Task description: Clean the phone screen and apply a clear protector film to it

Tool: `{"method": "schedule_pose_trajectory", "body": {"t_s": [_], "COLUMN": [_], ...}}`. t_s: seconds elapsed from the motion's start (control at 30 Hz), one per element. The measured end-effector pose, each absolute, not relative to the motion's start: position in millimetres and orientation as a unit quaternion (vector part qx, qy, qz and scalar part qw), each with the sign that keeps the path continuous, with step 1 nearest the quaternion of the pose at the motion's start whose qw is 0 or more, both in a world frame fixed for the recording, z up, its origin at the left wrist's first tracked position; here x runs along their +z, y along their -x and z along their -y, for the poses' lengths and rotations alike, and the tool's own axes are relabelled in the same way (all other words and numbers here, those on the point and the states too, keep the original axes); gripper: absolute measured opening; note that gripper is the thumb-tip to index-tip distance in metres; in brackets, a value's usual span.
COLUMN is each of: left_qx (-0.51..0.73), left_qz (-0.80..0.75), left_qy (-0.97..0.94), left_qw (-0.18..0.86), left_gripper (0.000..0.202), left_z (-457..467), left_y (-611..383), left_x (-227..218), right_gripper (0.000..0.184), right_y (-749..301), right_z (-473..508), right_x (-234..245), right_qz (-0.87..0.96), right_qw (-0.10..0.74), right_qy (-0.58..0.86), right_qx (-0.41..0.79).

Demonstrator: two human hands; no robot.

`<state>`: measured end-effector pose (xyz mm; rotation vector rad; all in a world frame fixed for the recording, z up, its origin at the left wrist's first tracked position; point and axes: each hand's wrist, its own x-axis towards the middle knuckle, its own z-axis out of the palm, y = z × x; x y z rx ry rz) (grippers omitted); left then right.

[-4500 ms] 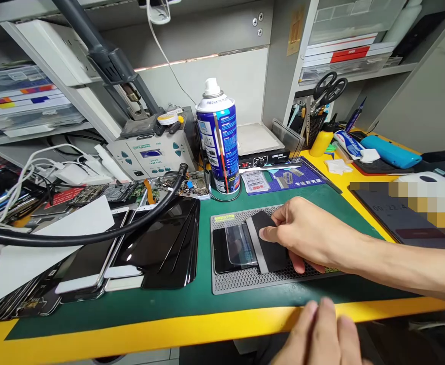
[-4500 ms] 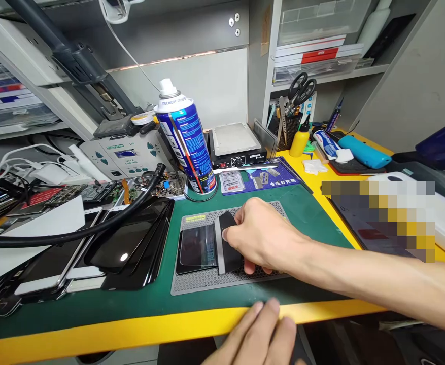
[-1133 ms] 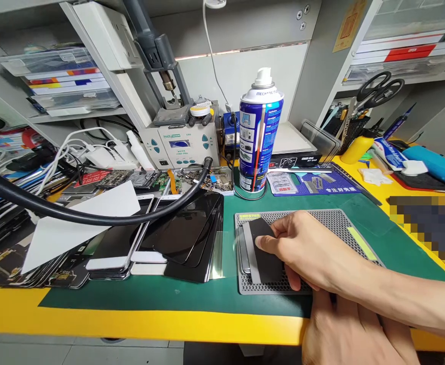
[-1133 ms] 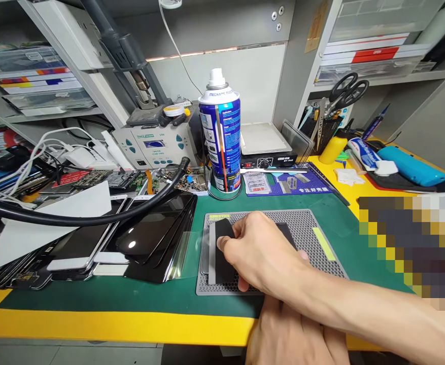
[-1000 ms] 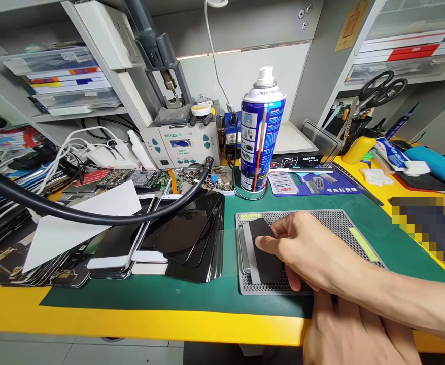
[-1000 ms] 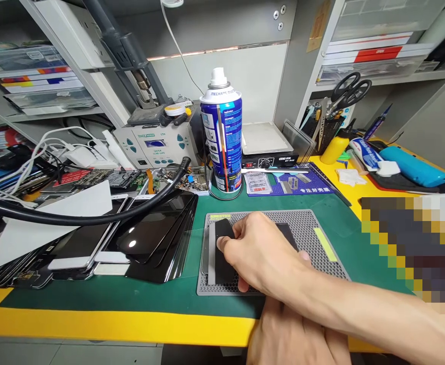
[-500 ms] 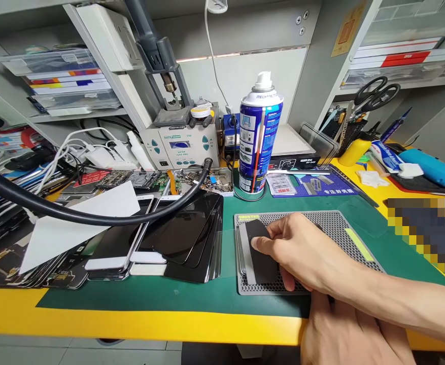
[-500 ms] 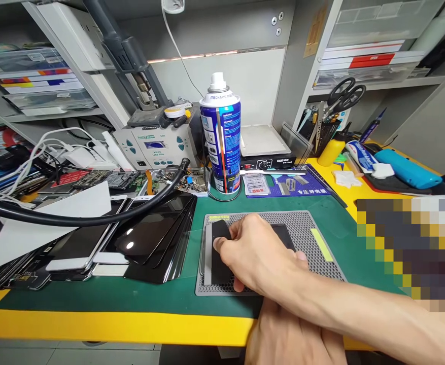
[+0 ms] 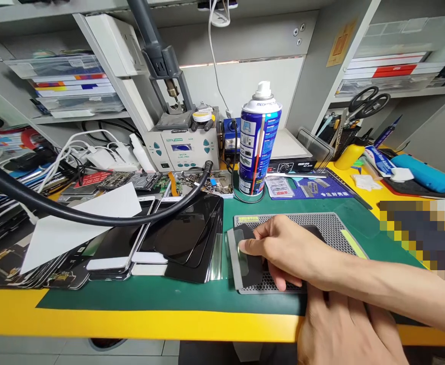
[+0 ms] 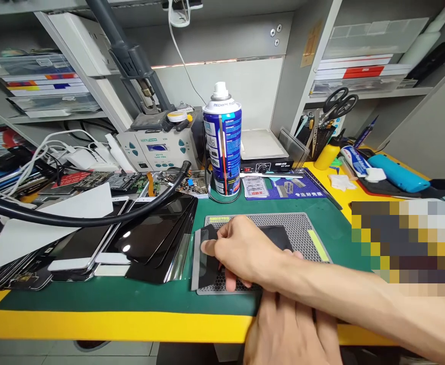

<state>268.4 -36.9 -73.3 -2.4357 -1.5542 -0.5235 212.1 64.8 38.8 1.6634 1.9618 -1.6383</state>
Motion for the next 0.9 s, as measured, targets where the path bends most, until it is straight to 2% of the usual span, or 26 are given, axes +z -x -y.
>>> {"method": "schedule_pose_trajectory", "body": {"t_s": [0.13, 0.23, 0.37, 0.47, 0.53, 0.6, 0.67, 0.73, 0.83, 0.9], "left_qx": [-0.200, -0.295, -0.298, -0.293, -0.313, -0.361, -0.401, -0.372, -0.268, -0.256], "left_qz": [0.583, 0.517, 0.479, 0.473, 0.474, 0.466, 0.429, 0.430, 0.463, 0.490], "left_qy": [0.781, 0.793, 0.817, 0.823, 0.813, 0.792, 0.782, 0.797, 0.820, 0.812], "left_qw": [0.102, 0.129, 0.116, 0.111, 0.125, 0.160, 0.207, 0.204, 0.201, 0.188], "left_gripper": [0.065, 0.073, 0.084, 0.078, 0.069, 0.052, 0.034, 0.021, 0.028, 0.034], "left_z": [37.7, 38.2, 39.1, 41.9, 46.1, 52.7, 60.3, 65.8, 64.5, 58.8], "left_y": [-251.3, -232.9, -218.6, -221.0, -221.3, -210.8, -183.9, -143.2, -80.6, -53.5], "left_x": [-72.9, -65.0, -50.0, -47.8, -51.0, -52.5, -46.3, -31.4, -6.6, 0.2], "right_gripper": [0.039, 0.033, 0.032, 0.028, 0.036, 0.046, 0.047, 0.044, 0.038, 0.035], "right_y": [-211.7, -222.5, -247.1, -269.7, -287.3, -307.1, -328.1, -348.0, -370.2, -378.4], "right_z": [-85.4, -102.6, -113.8, -116.5, -118.8, -121.2, -122.2, -120.7, -115.9, -113.6], "right_x": [52.5, 64.6, 78.9, 82.9, 81.9, 79.2, 76.2, 74.4, 74.9, 75.8], "right_qz": [-0.665, -0.692, -0.700, -0.697, -0.694, -0.686, -0.679, -0.676, -0.676, -0.673], "right_qw": [0.046, 0.041, 0.040, 0.022, 0.000, -0.028, -0.053, -0.073, -0.081, -0.072], "right_qy": [-0.513, -0.513, -0.517, -0.525, -0.526, -0.532, -0.543, -0.552, -0.563, -0.567], "right_qx": [-0.541, -0.505, -0.491, -0.488, -0.492, -0.495, -0.492, -0.482, -0.469, -0.470]}}
